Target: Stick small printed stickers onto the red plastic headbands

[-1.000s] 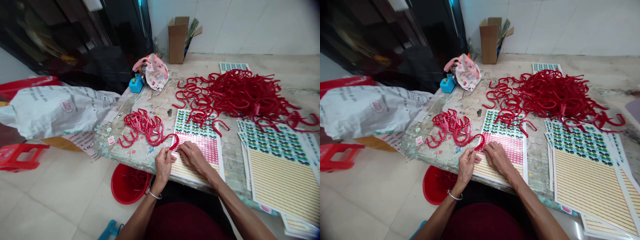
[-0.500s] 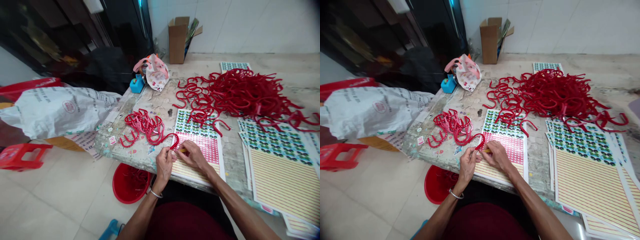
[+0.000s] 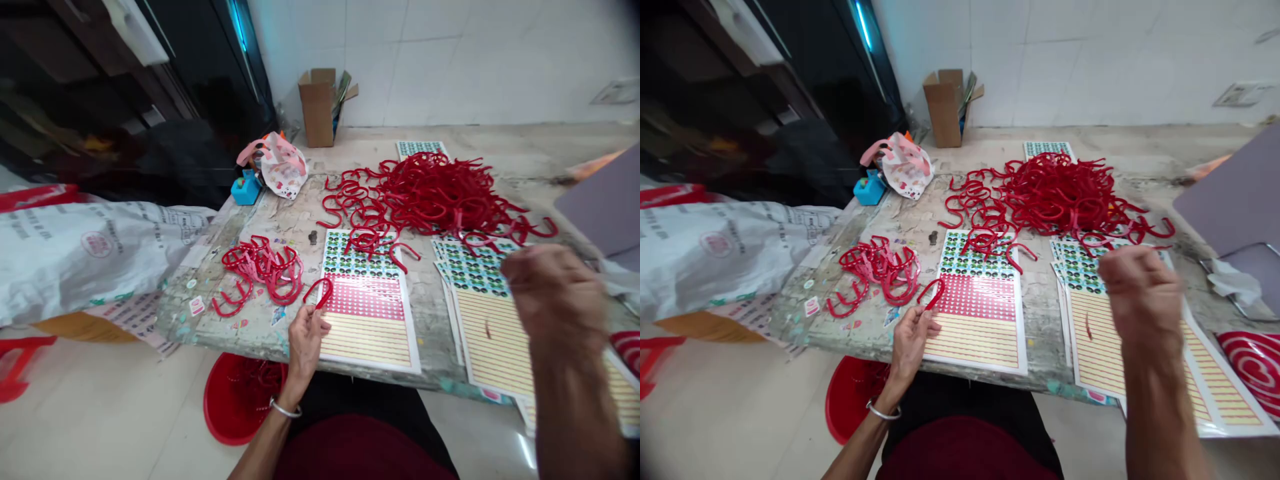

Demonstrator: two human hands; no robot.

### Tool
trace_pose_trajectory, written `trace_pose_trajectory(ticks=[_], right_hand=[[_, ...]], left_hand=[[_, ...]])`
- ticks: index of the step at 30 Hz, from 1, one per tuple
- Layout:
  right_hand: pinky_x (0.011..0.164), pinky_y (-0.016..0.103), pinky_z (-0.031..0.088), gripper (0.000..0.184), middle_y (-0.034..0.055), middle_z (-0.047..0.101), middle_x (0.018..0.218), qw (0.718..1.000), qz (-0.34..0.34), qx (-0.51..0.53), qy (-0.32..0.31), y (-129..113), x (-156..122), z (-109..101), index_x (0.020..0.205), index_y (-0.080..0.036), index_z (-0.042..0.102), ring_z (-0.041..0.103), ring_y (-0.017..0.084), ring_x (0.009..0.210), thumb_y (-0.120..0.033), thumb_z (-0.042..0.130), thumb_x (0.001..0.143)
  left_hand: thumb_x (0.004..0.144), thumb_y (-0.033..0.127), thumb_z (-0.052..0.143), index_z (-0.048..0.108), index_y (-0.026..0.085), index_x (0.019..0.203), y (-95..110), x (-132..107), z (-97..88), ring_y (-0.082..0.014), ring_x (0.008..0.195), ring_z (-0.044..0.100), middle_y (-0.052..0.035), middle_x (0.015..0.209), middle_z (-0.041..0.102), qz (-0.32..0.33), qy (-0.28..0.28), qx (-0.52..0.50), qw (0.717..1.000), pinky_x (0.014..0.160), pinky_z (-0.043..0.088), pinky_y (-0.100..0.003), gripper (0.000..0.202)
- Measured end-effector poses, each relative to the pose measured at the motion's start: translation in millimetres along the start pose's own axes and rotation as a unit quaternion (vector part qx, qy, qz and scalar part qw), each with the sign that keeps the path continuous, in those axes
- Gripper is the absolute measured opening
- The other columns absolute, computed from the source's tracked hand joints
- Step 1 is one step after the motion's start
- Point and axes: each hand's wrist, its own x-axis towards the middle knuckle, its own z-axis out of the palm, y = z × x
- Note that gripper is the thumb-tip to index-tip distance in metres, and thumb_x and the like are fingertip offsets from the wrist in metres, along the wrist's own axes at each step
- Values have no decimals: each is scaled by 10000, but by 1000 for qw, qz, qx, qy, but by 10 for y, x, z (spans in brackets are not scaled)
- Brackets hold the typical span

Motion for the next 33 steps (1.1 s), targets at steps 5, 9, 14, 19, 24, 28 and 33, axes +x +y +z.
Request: trace_pose_trajectory(ticks=[5,9,14,19,24,28,33], right_hand=[[579,297,388,123,15,557,694,954,-59,-132,-261,85,-301,689,747,-220,569,501,148,621,-327,629,761],[637,299,408,123,43,578,750,906,-171,-220,-318,58,-407,917,805,-183,557,516,157,680,-300,533,838],[691,338,369,155,61,587,767,833,-276,-403,-258,100,-432,916,812,-167,542,510,192,734,-311,503,851],[686,346,361,266,75,580,755,828,-253,-480,-141,216,-488,885,815,-169,537,505,222,745,-434,558,796],[624,308,401,233,48,563,712,904,-127,-381,-144,577,-744,812,768,-190,529,515,183,666,-419,553,801],[746,369,428,224,81,614,848,940,-84,-294,-151,832,-925,884,876,-190,607,546,232,825,-382,609,760],[733,341,467,288,56,641,937,986,128,27,-106,725,-883,1079,991,-212,624,570,176,777,-411,577,788]], left_hand=[[792,324,569,589,143,849,526,-123,212,-141,722,622,-70,876,679,-8,-98,-97,990,702,494,-258,190],[818,316,550,596,146,871,744,-185,355,-148,772,620,-63,875,676,-19,-180,-164,970,751,456,-261,183],[819,299,556,593,147,879,688,-178,420,-152,786,619,-58,856,663,-31,-172,-167,970,728,438,-248,168],[817,286,560,581,144,842,624,-128,431,-149,774,620,-47,821,653,-36,-142,-181,972,731,441,-252,145],[809,235,573,575,149,840,660,-43,423,-122,764,614,-16,816,639,-14,-86,-254,963,778,436,-254,91],[800,204,581,574,149,833,721,-38,472,-116,745,615,-8,818,640,-21,-93,-302,948,780,441,-260,64],[815,205,562,593,143,847,723,-122,530,-121,743,612,-21,818,642,-31,-118,-305,944,760,450,-261,76]])
